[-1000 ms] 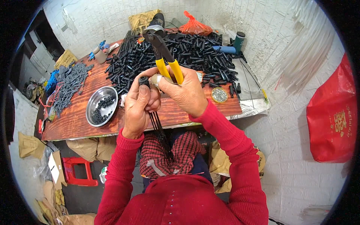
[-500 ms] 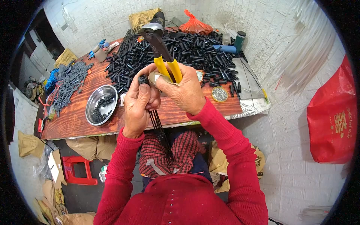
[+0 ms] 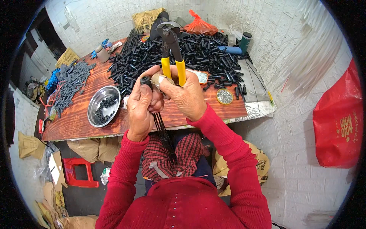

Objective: The person uses pliers to cut and process black cables and sorts small metal components at a factory workbench.

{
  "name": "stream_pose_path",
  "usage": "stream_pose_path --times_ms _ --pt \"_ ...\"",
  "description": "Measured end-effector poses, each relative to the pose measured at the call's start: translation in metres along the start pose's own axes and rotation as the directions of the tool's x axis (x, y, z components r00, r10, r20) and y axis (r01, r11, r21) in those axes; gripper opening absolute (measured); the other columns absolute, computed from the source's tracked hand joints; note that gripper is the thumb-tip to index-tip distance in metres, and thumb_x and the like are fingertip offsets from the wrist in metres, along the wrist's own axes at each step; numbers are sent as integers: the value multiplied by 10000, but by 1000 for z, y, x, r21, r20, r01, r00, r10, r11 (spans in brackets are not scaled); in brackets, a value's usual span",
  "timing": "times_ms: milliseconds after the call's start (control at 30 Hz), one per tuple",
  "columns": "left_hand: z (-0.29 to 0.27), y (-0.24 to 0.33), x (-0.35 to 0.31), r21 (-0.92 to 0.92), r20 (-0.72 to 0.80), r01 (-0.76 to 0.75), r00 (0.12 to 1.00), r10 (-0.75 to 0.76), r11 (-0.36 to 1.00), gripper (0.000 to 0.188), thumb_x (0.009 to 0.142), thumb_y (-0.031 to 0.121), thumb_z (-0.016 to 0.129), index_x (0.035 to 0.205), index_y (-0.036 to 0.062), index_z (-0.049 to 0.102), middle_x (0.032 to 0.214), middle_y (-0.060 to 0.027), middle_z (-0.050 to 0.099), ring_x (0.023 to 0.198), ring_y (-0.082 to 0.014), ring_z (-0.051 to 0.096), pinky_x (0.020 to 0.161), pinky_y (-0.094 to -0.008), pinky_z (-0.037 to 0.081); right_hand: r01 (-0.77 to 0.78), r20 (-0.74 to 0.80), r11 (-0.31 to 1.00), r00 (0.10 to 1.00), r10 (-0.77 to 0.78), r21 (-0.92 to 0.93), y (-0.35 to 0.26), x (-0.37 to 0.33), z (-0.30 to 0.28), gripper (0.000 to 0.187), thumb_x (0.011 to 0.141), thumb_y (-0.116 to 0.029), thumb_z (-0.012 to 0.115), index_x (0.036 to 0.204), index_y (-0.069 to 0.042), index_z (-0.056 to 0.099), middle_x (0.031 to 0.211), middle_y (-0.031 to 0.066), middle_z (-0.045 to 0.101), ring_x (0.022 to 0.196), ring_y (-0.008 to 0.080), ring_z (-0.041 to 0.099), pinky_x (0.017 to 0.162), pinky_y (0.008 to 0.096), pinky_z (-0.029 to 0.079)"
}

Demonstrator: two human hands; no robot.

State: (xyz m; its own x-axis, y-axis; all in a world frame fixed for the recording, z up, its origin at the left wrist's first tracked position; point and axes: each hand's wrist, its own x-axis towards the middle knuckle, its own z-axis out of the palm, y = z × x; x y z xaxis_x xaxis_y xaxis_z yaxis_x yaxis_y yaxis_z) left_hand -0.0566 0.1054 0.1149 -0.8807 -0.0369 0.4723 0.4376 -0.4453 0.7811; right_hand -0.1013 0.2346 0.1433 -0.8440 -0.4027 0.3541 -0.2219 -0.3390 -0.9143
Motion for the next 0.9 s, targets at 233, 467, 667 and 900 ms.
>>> stream_pose_path --times_ms 233,467,667,900 --pt "-3 1 0 -11 -42 35 999 -35 999 413 1010 253 554 1331 1 494 712 54 431 570 -22 337 506 -188 282 136 -36 982 989 -142 -133 11 -5 -3 155 898 -88 631 1025 -1 648 789 -19 599 687 56 537 619 215 427" --pt "-12 -6 2 85 -125 3 992 8 996 199 955 191 644 1058 29 588 725 40 521 550 -24 412 479 -185 320 645 316 412 714 -625 -643 -10 3 -14 262 682 63 695 925 -14 639 781 96 633 674 221 630 599 287 492" --pt "-18 10 0 -13 -88 207 974 -208 978 192 916 203 688 986 44 607 747 18 573 540 -30 466 478 -195 372 766 574 50 522 -631 -641 -24 1 -22 292 642 -98 752 900 -20 638 748 103 631 637 261 649 526 333 511" --pt "-16 14 -1 83 -121 196 975 -185 977 152 932 188 665 991 63 603 730 46 549 566 -27 474 479 -186 355 740 629 27 589 -508 -672 -35 -4 -19 320 629 -73 741 928 -26 639 791 97 627 677 266 651 554 339 512"
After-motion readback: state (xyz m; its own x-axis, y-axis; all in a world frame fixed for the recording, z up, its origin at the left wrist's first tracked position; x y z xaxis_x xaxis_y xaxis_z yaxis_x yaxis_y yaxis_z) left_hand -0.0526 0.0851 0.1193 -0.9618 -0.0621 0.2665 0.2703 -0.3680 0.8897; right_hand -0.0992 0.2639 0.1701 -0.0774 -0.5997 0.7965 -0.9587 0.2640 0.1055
